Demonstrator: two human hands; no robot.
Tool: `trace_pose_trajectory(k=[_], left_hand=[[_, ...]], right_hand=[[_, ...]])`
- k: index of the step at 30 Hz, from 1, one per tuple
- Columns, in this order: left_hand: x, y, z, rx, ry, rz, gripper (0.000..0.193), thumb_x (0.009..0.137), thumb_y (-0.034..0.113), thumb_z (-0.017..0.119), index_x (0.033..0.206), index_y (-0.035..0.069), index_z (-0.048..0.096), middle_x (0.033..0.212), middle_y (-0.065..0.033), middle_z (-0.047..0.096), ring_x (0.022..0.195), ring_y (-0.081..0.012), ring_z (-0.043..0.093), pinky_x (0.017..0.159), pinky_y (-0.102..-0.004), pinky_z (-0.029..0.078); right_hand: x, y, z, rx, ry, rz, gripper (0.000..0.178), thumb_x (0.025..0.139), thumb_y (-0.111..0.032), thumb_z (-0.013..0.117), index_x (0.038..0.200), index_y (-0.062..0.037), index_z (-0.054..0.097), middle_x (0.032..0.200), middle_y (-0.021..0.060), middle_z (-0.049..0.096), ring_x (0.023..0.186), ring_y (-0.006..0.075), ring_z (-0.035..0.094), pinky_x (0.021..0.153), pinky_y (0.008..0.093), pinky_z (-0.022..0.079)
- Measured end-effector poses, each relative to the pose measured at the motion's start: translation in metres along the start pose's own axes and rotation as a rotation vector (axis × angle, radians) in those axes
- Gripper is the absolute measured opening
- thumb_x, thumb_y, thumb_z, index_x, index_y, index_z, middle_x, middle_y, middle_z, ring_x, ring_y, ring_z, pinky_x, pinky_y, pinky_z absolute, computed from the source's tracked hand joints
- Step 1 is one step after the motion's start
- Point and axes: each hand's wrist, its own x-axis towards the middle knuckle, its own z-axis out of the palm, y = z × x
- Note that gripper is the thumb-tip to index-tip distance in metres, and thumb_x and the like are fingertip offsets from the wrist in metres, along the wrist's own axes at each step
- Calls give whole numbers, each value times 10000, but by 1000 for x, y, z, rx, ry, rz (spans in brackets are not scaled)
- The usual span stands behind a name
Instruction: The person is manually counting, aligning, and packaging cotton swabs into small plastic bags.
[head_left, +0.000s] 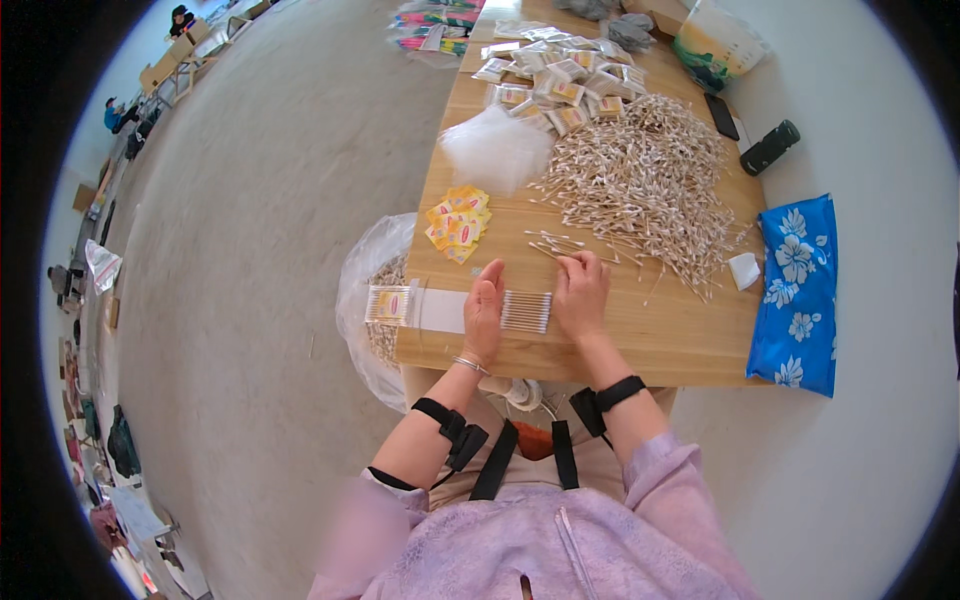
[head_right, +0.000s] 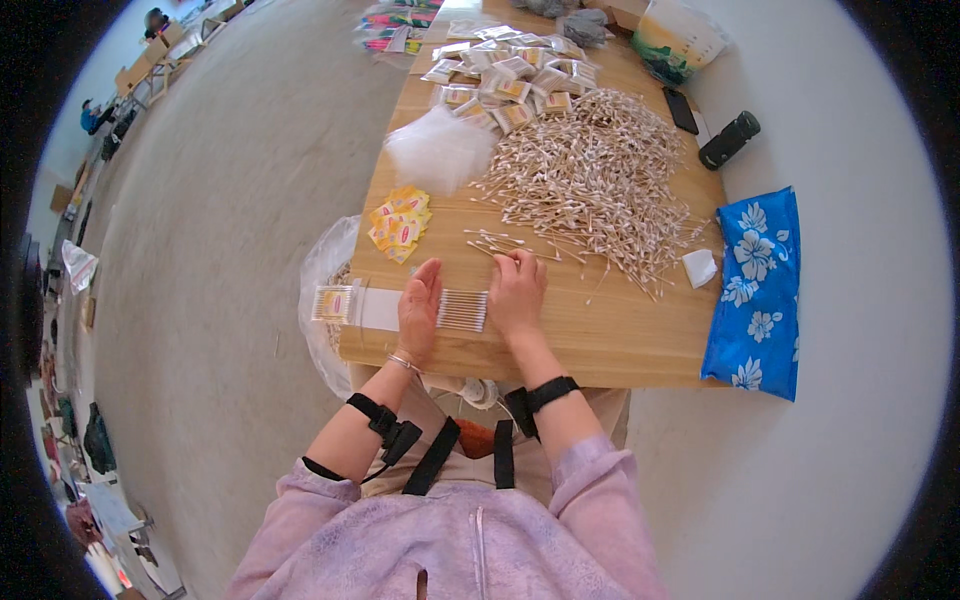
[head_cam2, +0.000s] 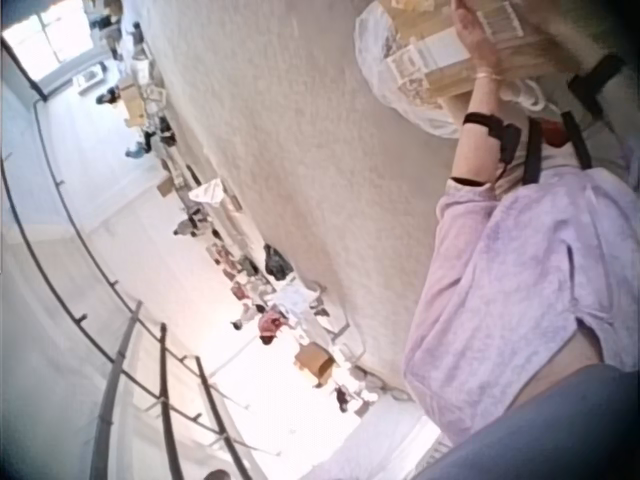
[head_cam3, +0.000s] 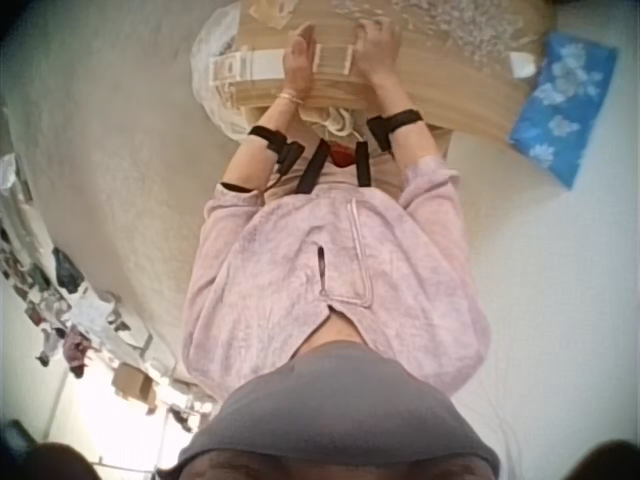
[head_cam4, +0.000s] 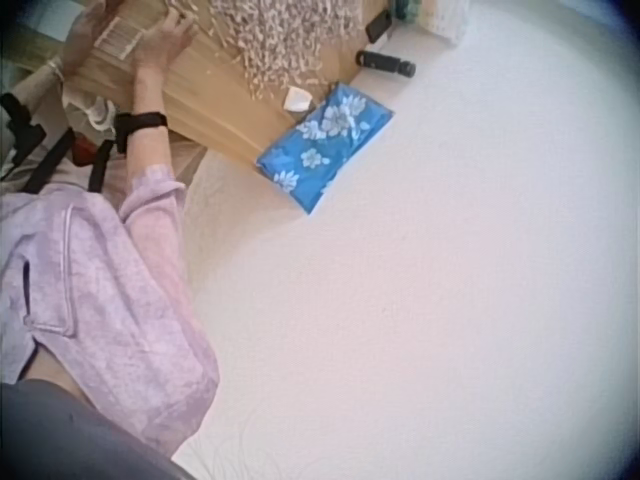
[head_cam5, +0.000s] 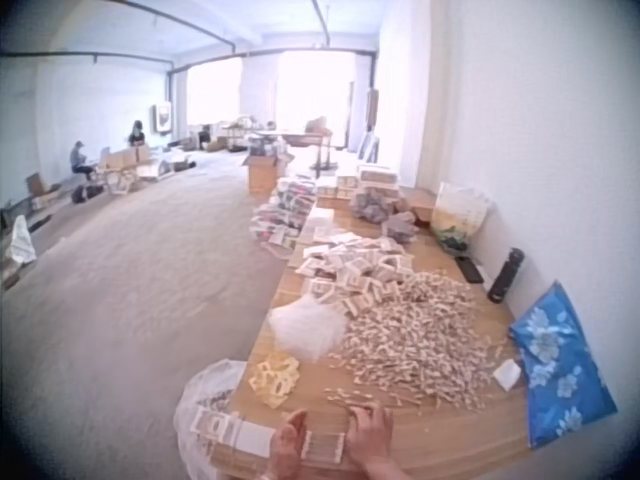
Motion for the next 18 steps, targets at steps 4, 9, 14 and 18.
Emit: trace_pose_trajectory(k=[4,9,14,18], left_hand=[[-1,2,2,4,0,5,598,1005,409,347,1380,-55,327,1441,-174,345,1367,-238,296,1145,-353,211],[0,5,5,-5,-8,-5,605,1005,418,338,1379,-58,327,1444,-175,341,1369,-239,292,1147,-355,203],[1,3,1,32,-11,2,627,999,436,343,1380,-61,326,1440,-179,349,1368,-242,295,1146,-357,202],[-1,1,5,-4,21,-11,641,995,450,349,1381,-61,330,1432,-181,363,1361,-245,310,1142,-363,208]], right_hand=[[-31,-13,7,218,25,-6,345,911,-134,492,1229,-3,516,1269,166,494,1204,337,428,1025,403,330],[-50,-27,16,724,-37,169,516,984,-202,372,1420,52,266,1502,215,238,1420,323,168,1148,380,136],[-51,-26,16,764,-66,125,543,980,-214,385,1434,45,240,1502,232,221,1424,336,143,1152,384,122],[-57,-2,9,242,-80,-72,679,937,-300,467,1427,86,198,1495,274,181,1414,387,127,1154,446,112]])
